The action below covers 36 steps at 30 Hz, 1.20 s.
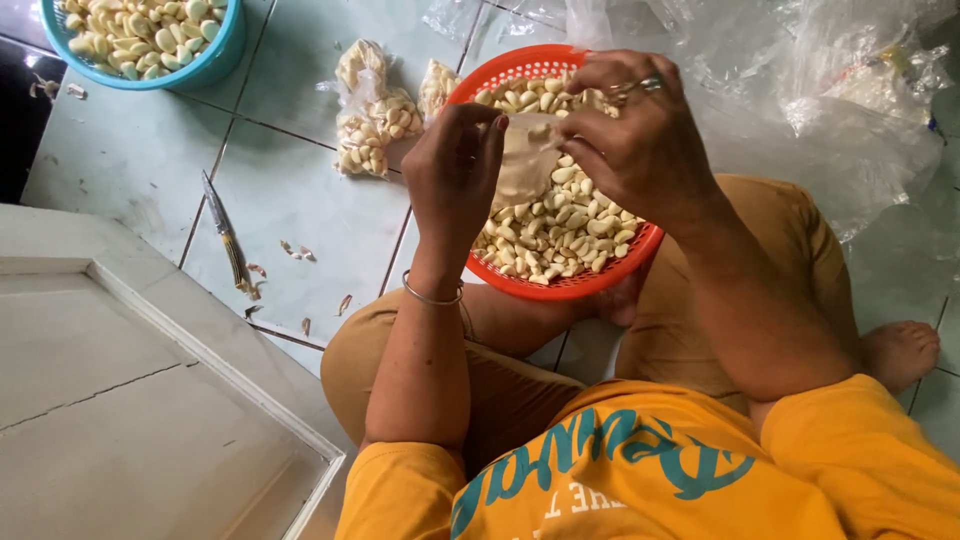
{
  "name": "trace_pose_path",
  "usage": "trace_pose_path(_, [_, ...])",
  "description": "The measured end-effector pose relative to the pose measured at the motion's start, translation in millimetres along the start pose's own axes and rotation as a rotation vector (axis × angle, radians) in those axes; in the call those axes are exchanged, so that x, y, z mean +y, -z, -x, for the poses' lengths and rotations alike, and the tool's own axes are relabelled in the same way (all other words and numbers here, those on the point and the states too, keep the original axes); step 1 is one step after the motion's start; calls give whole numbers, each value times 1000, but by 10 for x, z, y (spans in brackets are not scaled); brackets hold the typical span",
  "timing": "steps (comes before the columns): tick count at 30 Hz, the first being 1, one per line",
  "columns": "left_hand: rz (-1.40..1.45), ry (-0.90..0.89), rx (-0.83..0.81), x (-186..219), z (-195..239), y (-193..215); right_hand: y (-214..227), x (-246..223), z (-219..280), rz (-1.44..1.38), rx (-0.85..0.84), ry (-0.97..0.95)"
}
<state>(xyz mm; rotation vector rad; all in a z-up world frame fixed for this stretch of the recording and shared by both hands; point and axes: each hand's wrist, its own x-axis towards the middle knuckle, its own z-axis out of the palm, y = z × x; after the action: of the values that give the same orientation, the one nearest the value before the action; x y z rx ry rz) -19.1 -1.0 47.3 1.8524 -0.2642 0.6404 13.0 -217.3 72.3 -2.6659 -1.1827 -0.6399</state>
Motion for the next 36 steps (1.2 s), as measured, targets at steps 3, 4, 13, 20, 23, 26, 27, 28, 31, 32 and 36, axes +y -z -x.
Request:
trace_pose_path(3, [8, 48, -15, -36, 19, -20, -38, -20, 91, -90, 13, -45])
trace_pose_path(4, [-30, 47, -47, -90, 32, -39, -87, -20, 122, -92, -48, -75])
trace_pose_path(13, [297, 93, -56, -152, 108, -109, -362, -147, 149, -613, -84, -208])
trace_pose_path(20, [312, 178, -506, -579, 325, -291, -45, -54, 69, -927, 51, -324])
trace_pose_path(23, [130, 426, -553, -934, 686, -620, -60, -133, 91, -1077, 88, -340])
trace_pose_path(26, [-100, 122, -396, -783, 886, -842, 28, -60, 200, -1325, 135, -372])
trace_pose_path(27, [-109, 109, -395, -860, 840, -781, -14, -1, 269, -1326, 147, -362])
trace_pose_path(28, [-65, 107, -391, -935, 791, -715, -58, 58, 328, -1360, 114, -350])
trace_pose_path(31, [-90, 75, -341, -1001, 769, -666, -561, 47, 627, -1291, -16, -392])
trace_pose_path(32, [-147, 55, -303, -1009, 776, -697, -801, 31, 747, -1179, -114, -462])
trace_pose_path(36, [-161, -253, -425, -994, 898, -987, -1474, -228, 757, -1010, 182, -196])
